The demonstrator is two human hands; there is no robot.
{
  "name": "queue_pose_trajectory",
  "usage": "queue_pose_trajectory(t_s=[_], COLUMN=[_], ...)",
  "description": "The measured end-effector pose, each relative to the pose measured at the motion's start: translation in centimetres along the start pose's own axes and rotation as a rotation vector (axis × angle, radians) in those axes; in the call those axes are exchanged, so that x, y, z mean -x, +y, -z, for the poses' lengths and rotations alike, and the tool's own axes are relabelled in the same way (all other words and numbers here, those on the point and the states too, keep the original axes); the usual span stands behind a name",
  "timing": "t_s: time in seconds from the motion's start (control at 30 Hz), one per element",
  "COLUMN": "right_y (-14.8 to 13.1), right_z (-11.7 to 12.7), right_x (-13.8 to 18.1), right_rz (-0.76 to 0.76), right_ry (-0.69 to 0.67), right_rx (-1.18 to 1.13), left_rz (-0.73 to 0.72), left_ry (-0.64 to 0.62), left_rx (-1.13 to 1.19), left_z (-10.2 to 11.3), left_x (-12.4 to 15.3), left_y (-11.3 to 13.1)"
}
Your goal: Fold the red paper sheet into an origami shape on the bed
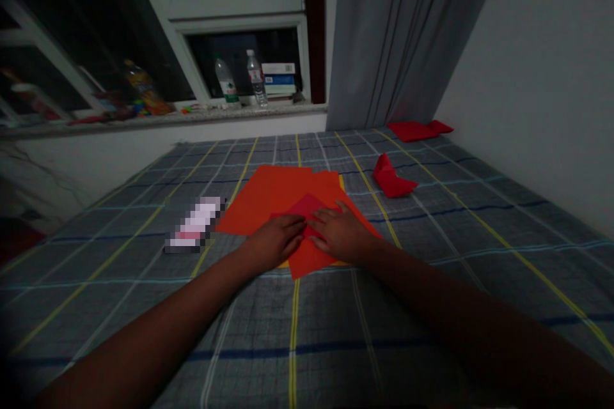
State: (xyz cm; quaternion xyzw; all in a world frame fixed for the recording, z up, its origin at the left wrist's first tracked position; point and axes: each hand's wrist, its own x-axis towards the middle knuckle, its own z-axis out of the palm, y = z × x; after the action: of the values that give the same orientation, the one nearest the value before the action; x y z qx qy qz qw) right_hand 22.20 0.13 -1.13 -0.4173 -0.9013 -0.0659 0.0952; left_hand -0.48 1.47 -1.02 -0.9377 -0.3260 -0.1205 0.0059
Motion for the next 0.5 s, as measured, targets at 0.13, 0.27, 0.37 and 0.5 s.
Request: queue_pose_trajectory(t_s=[0.13,0.27,0.37,0.5], right_y=[0.09,0.21,0.32,0.47], right_z=[-0.17,-0.40,-0.48,-0.48], right_x=[0.07,0.09,0.09,0.11], right_rz=[-0.002,-0.017,-0.016,-0.014], right_ry=[-0.002,-0.019,-0.033,-0.044], right_rx=[-0.004,-0.023,-0.043,-0.077], left_rz=[0.030,0.026,0.027,0.026], left_ry=[0.019,0.022,0.030,0.021], left_rx=[-0.003,-0.022,-0.058,-0.080], left_z=[-0.51,-0.63,-0.28,0.27], left_x=[0.18,0.26,0.28,0.18], left_y=[-0.24,-0.34,-0.14,0.28])
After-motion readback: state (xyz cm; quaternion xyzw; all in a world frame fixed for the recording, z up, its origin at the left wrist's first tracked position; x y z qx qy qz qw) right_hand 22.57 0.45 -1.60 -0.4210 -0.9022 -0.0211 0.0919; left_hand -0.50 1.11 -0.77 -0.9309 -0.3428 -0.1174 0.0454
